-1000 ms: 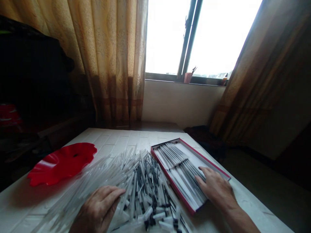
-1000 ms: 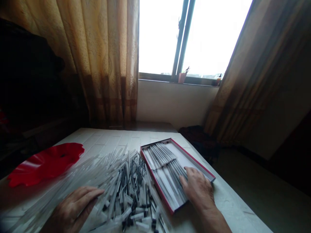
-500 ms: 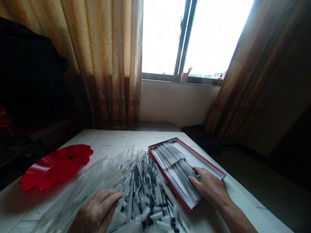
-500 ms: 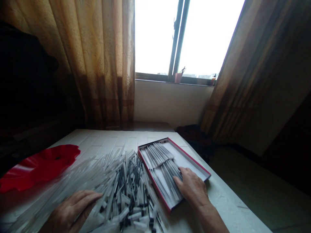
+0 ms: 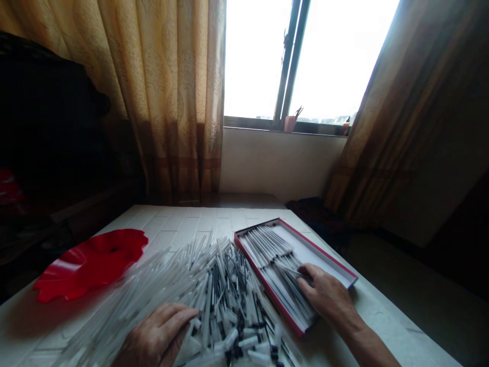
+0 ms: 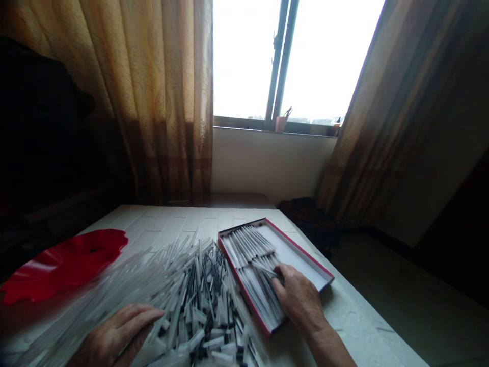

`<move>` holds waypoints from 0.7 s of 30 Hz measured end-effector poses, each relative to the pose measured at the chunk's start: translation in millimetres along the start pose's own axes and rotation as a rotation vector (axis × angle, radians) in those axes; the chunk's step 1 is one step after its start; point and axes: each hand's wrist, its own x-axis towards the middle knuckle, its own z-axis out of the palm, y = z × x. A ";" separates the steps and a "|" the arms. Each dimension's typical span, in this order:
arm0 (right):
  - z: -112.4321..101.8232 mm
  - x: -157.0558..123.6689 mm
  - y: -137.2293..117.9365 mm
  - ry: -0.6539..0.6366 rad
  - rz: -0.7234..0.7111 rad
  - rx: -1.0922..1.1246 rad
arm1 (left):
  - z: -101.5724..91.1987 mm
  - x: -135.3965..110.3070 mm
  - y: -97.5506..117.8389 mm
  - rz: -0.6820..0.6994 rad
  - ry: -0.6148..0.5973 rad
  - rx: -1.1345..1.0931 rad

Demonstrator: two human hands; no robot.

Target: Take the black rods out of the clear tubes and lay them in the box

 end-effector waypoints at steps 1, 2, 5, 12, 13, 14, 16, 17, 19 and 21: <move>0.6 0.4 1.2 0.003 -0.006 0.004 | -0.2 0.1 0.3 0.001 -0.001 -0.002; 1.2 0.8 2.3 0.006 -0.013 0.006 | -0.3 0.1 0.6 -0.001 -0.002 -0.002; 3.2 2.0 5.0 0.022 -0.036 0.001 | -0.5 -0.8 0.7 0.002 0.011 0.002; -1.2 -11.6 -13.8 0.381 -0.319 0.226 | 0.5 -4.1 0.3 0.007 0.010 0.025; -2.5 -16.6 -21.2 0.390 -0.404 0.278 | 0.6 -3.7 1.0 0.006 0.013 0.026; -3.5 -22.2 -29.6 0.388 -0.491 0.325 | 0.3 -2.8 2.0 0.004 0.016 0.026; -3.6 -33.7 -48.2 0.358 -0.628 0.411 | -2.0 0.6 5.5 0.007 0.018 0.019; -2.4 -39.3 -57.7 0.326 -0.676 0.448 | -3.9 2.9 7.8 0.011 0.009 0.012; 3.2 -49.1 -75.1 0.314 -0.791 0.499 | -7.8 7.6 13.3 0.015 -0.026 -0.010; 13.2 -56.9 -88.8 0.327 -0.921 0.517 | -8.8 9.9 18.7 0.004 -0.074 -0.047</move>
